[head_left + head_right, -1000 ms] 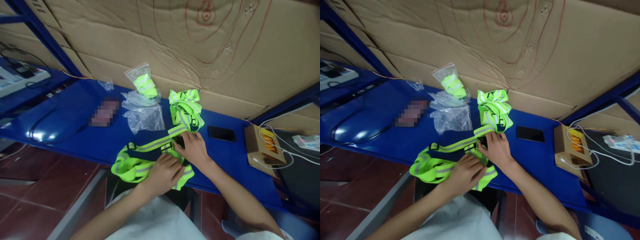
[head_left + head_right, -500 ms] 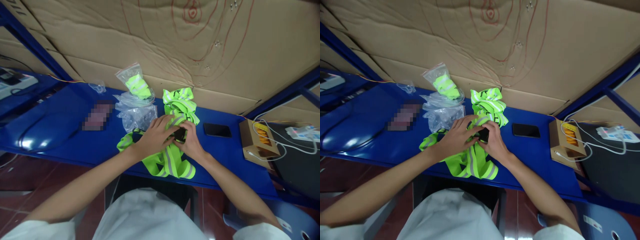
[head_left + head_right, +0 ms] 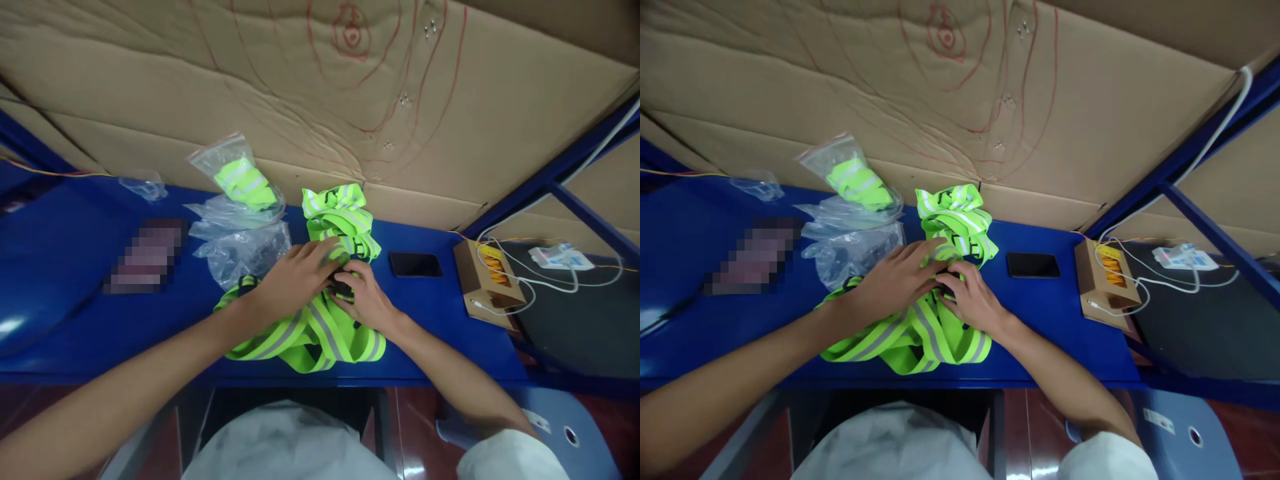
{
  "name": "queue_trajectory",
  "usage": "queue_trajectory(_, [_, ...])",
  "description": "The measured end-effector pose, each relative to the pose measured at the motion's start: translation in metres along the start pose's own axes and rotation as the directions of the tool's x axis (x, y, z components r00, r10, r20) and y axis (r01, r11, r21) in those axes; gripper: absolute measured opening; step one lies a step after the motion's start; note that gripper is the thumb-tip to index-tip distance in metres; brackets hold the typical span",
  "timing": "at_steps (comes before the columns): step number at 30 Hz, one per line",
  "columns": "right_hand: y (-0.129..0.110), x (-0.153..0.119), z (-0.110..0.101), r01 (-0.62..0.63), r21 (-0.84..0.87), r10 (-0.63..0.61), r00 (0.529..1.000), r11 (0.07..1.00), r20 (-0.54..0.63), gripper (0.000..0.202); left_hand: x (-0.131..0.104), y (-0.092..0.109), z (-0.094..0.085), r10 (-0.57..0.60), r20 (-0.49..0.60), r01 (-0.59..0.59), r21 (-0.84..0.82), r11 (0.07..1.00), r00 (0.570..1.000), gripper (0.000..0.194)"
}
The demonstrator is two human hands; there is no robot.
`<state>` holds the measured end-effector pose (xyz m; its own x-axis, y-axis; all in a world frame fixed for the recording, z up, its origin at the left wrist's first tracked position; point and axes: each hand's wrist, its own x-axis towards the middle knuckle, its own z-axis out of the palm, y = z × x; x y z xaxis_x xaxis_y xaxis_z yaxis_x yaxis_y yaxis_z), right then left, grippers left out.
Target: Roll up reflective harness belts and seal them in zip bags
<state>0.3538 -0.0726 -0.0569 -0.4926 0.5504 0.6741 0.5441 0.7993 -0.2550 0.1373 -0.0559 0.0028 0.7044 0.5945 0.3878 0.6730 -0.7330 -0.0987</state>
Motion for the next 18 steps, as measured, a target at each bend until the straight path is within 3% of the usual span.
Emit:
queue_trajectory(4, [-0.008, 0.007, -0.005, -0.013, -0.081, 0.017, 0.999, 0.997, 0.048, 0.060, 0.000, -0.004, 0.002, 0.119, -0.095, -0.105, 0.146, 0.984, 0.988, 0.023])
queue_trajectory(7, [-0.016, 0.015, -0.013, -0.023, -0.145, 0.039, 0.993, 0.989, 0.108, 0.060, -0.003, -0.010, -0.005, 0.121, -0.104, -0.106, 0.140, 0.984, 0.987, 0.018])
queue_trajectory(9, [-0.015, 0.021, -0.020, -0.013, -0.171, 0.029, 0.995, 0.985, 0.097, 0.058, -0.004, -0.018, -0.018, 0.064, -0.113, -0.053, 0.096, 0.994, 0.992, 0.015])
queue_trajectory(11, [-0.008, 0.025, -0.033, -0.022, -0.206, 0.031, 0.999, 0.978, 0.040, 0.058, -0.003, -0.030, -0.038, -0.045, -0.187, 0.048, 0.013, 0.999, 0.981, 0.016])
queue_trajectory(13, [0.003, 0.025, -0.053, -0.072, -0.255, 0.058, 0.996, 0.964, -0.062, 0.057, -0.001, -0.046, -0.066, -0.214, -0.316, 0.168, -0.168, 0.971, 0.924, 0.018])
queue_trajectory(15, [0.017, 0.023, -0.079, -0.141, -0.302, 0.085, 0.978, 0.943, -0.191, 0.056, -0.001, -0.064, -0.102, -0.414, -0.387, 0.207, -0.474, 0.856, 0.824, 0.022])
queue_trajectory(16, [0.024, 0.021, -0.093, -0.185, -0.326, 0.104, 0.962, 0.927, -0.251, 0.055, -0.002, -0.073, -0.121, -0.509, -0.379, 0.175, -0.643, 0.745, 0.773, 0.023])
queue_trajectory(17, [0.032, 0.018, -0.108, -0.253, -0.393, 0.134, 0.943, 0.884, -0.305, 0.054, -0.005, -0.080, -0.141, -0.580, -0.321, 0.125, -0.791, 0.599, 0.749, 0.027])
queue_trajectory(18, [0.040, 0.014, -0.123, -0.316, -0.437, 0.166, 0.923, 0.842, -0.348, 0.053, -0.009, -0.087, -0.162, -0.603, -0.257, 0.067, -0.885, 0.460, 0.755, 0.031])
